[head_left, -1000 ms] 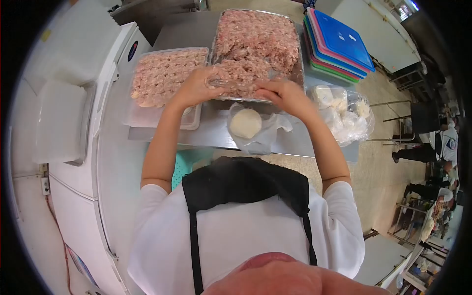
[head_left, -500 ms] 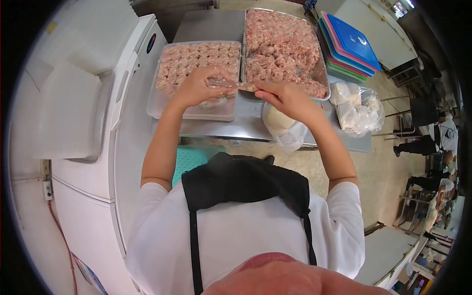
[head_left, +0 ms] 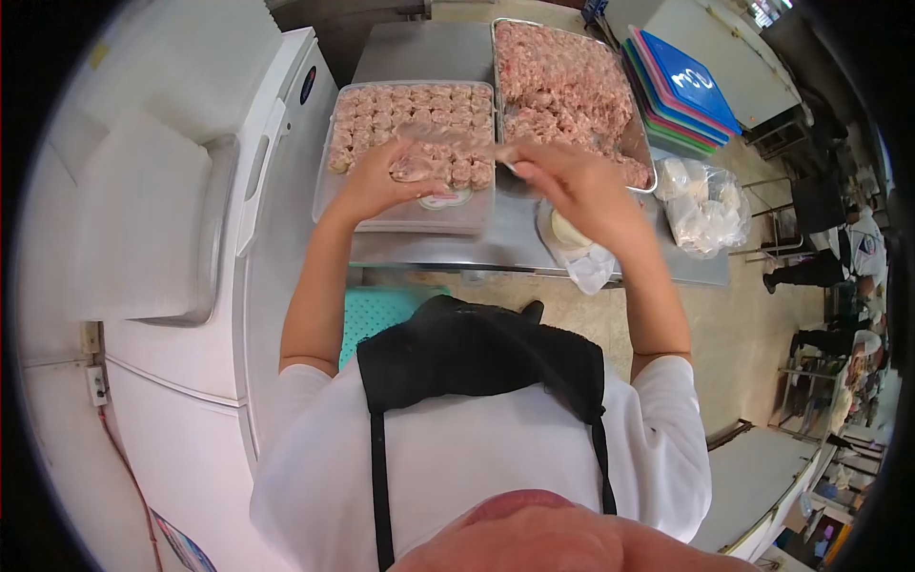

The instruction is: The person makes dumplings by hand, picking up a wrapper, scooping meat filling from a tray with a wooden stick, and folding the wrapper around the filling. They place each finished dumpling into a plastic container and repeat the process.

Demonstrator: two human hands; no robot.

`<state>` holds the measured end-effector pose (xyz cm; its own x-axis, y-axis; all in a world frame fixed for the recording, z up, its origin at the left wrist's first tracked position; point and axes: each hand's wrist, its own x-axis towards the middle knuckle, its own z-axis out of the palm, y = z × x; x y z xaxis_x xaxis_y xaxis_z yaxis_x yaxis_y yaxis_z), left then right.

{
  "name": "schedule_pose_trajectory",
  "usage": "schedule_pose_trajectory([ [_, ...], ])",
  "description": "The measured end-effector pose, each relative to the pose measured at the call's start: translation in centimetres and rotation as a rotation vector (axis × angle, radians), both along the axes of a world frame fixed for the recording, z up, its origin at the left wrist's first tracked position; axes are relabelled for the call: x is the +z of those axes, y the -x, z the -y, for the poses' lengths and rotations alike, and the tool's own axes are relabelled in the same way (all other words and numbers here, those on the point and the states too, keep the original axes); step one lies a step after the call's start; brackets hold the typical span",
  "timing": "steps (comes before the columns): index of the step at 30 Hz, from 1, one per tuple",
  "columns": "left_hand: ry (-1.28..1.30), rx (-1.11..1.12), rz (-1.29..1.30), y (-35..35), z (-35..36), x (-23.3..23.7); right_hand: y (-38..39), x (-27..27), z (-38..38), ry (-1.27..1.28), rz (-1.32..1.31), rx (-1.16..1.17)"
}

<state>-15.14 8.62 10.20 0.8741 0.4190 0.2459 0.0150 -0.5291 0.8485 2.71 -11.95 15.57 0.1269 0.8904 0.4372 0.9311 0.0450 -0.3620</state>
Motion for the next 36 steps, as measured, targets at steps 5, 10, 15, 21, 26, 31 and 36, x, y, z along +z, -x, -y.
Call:
schedule_pose_trajectory([
  [5, 0.023, 0.021, -0.045, 1.4, -3.4, -2.7, 1.4, -5.4, -2.1, 0.139, -0.097, 0.010],
  [10, -0.216, 0.179, -0.061, 6.0, -6.9, -3.4, 0.0, -7.6, 0.0, 0.122, -0.416, -0.084],
  [15, -0.220, 0.319, -0.295, 9.3, -10.9, -5.4, -2.0, -11.1, 4.0, 0.198, -0.626, -0.295],
  [21, -0.703, 0.397, -0.357, 7.9, -10.5, -8.4, -1.9, -10.6, 4.7, 0.147, -0.818, -0.408],
  [26, -0.769, 0.448, -0.363, 6.0, -9.4, -9.4, -2.4, -10.5, 4.7, 0.146, -0.834, -0.399],
  [31, -0.838, 0.515, -0.418, 5.9, -9.4, -9.9, -4.1, -11.3, 5.6, 0.110, -0.843, -0.373],
  [36, -0.891, 0.534, -0.369, 6.4, -10.0, -10.8, -5.8, -11.4, 6.3, 0.102, -0.866, -0.333],
])
